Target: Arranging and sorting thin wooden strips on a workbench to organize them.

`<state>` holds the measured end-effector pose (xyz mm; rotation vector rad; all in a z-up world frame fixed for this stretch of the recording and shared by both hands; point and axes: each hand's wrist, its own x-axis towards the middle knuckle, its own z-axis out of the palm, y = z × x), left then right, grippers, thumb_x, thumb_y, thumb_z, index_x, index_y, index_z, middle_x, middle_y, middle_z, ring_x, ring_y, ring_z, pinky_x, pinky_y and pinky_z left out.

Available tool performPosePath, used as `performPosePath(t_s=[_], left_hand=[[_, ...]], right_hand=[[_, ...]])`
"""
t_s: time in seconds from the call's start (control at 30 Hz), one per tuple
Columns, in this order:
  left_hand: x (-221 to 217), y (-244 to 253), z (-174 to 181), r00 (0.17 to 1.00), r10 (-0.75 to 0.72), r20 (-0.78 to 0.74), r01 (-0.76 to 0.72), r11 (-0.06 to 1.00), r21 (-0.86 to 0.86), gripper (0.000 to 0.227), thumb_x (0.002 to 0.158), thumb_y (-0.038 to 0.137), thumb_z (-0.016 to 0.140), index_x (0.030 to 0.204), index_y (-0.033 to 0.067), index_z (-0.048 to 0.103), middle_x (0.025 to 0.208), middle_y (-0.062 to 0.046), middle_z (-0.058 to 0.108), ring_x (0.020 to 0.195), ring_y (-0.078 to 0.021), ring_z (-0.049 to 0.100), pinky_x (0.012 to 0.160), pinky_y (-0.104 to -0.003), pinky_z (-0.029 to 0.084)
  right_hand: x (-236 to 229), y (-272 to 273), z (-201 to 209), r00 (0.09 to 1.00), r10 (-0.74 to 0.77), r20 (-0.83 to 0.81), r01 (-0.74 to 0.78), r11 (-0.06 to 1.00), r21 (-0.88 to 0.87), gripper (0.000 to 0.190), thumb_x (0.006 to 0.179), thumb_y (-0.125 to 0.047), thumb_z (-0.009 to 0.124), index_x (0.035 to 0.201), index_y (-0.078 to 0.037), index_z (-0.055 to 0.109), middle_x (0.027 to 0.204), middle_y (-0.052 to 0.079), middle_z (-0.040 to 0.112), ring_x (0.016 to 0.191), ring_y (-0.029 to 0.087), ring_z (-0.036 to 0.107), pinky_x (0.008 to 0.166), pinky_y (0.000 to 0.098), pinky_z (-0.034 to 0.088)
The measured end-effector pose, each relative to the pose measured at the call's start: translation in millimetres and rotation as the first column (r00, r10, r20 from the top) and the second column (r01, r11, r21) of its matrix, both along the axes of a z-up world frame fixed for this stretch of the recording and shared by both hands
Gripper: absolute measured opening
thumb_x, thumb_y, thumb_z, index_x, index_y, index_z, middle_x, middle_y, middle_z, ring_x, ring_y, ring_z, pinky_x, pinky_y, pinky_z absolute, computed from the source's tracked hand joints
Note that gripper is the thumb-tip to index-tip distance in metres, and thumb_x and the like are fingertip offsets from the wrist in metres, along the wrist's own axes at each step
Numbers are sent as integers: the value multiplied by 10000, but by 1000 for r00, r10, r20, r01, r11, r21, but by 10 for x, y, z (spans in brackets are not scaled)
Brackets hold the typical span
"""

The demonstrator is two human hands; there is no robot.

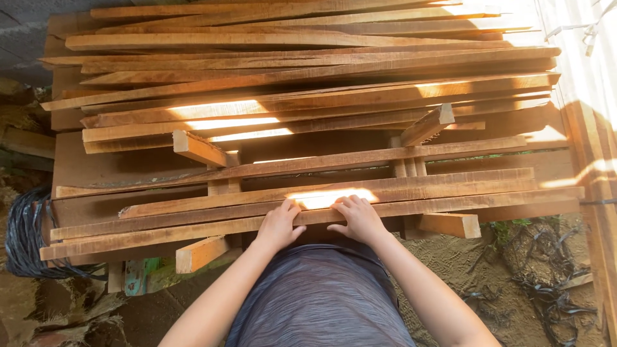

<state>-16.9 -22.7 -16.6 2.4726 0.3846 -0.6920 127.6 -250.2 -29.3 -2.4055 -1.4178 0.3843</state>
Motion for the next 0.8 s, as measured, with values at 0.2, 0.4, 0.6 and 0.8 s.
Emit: performPosePath(t_s=[0.2,0.4,0.6,0.8], left_hand=[[-192,-29,-455,987,-130,93,111,976,185,544,810,425,777,1279,210,607,1270,2,562,1177,-253,616,935,-419,548],[-166,-22,-588,979,-124,160,84,969,233,524,752,346,808,1220,179,641,1163,14,577,1097,-227,624,870,-380,546],[-132,43,-619,983,-94,158,66,982,174,505,728,354,820,1180,192,665,1118,24,588,1091,-219,621,866,-382,549],[-79,-24,-496,991,-78,111,56,982,182,477,750,350,794,1171,172,660,1113,-3,586,1093,-238,631,890,-398,540]], right_hand=[[47,15,74,985,81,-150,-106,980,-169,398,829,-369,778,1114,-112,672,1033,86,727,1038,283,690,899,387,532],[-15,35,-252,997,67,-29,-70,992,-101,458,737,-371,814,1107,-148,664,1030,26,623,1005,255,633,844,378,540],[-41,58,-231,999,39,-13,-41,992,-119,466,732,-366,812,1112,-139,669,1005,39,591,977,272,626,825,398,528],[-70,29,-239,1000,3,-20,-5,995,-98,481,713,-340,839,1112,-120,687,966,56,581,947,284,629,822,397,534]])
